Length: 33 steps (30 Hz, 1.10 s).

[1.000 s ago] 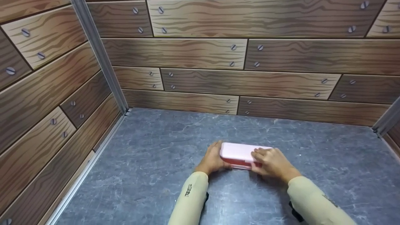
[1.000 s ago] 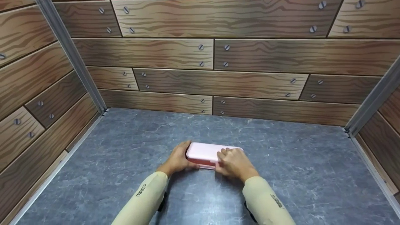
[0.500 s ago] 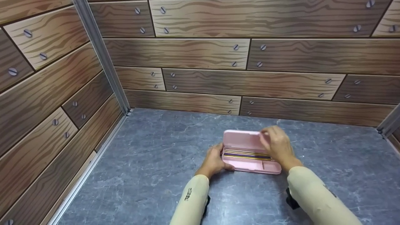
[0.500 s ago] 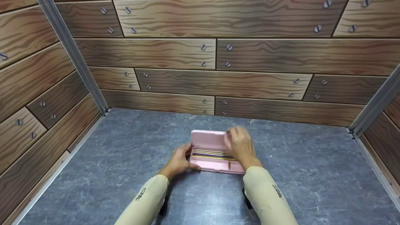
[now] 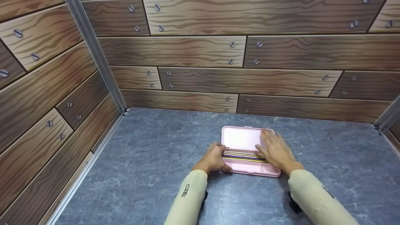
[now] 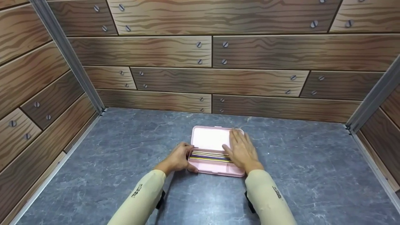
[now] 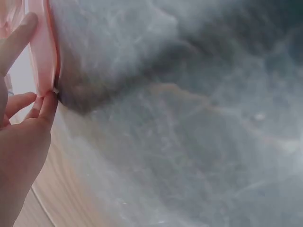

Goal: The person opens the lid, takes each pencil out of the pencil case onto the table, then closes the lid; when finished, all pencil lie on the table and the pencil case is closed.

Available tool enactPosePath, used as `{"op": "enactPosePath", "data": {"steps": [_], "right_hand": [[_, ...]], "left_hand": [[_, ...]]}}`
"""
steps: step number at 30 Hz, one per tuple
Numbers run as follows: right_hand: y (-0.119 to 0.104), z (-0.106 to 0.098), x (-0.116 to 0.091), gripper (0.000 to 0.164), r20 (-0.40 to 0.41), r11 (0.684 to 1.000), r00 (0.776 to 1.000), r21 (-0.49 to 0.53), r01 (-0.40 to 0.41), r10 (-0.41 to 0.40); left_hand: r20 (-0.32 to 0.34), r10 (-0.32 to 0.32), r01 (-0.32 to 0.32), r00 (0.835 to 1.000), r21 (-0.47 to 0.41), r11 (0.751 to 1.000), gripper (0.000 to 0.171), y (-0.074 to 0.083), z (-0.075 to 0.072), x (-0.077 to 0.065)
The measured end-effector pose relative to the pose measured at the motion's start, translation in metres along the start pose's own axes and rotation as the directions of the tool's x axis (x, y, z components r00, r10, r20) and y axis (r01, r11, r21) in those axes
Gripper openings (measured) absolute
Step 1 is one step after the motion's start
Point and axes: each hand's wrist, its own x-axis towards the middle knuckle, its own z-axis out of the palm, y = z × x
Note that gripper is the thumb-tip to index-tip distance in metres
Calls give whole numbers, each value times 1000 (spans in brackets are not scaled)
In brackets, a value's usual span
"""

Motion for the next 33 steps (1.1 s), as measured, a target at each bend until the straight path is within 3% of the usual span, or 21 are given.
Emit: {"op": "enactPosePath", "data": {"steps": [4, 10, 13, 16, 18, 20, 22, 26, 33], "right_hand": [[-1, -1, -5, 82, 148, 999, 989, 32, -28, 23], [-3, -3, -11, 88, 224, 997, 973, 54, -60, 46], [-4, -7, -14, 79, 164, 997, 986, 63, -43, 32], [-6, -12, -17, 54, -22, 998, 1000, 64, 16, -15], [-7, -15, -20, 35, -155, 996, 986, 43, 75, -68], [-8, -16, -24, 21, -225, 992, 968, 25, 120, -112], [-8, -16, -29, 15, -216, 989, 966, 27, 148, -138], [-7, -17, -38, 10, -118, 984, 982, 91, 156, -145], [-7, -22, -42, 13, -43, 971, 984, 160, 180, -175]], "left_hand": [[26, 7, -8, 1000, 51, 999, 70, 4, -2, -1], [42, 18, -21, 999, 70, 997, 63, 8, -3, -4], [45, 15, -18, 999, 64, 998, 64, 9, -2, -5], [45, 0, -2, 999, 54, 999, 66, 10, -2, -6], [43, 4, -7, 999, 50, 999, 66, 11, -2, -6], [34, 14, -16, 999, 48, 999, 67, 11, -3, -7], [27, 24, -25, 999, 46, 999, 68, 12, -3, -7], [23, 16, -17, 1000, 39, 999, 72, 11, 0, -9], [6, 23, -23, 1000, 16, 1000, 77, 8, 6, -9]]}}
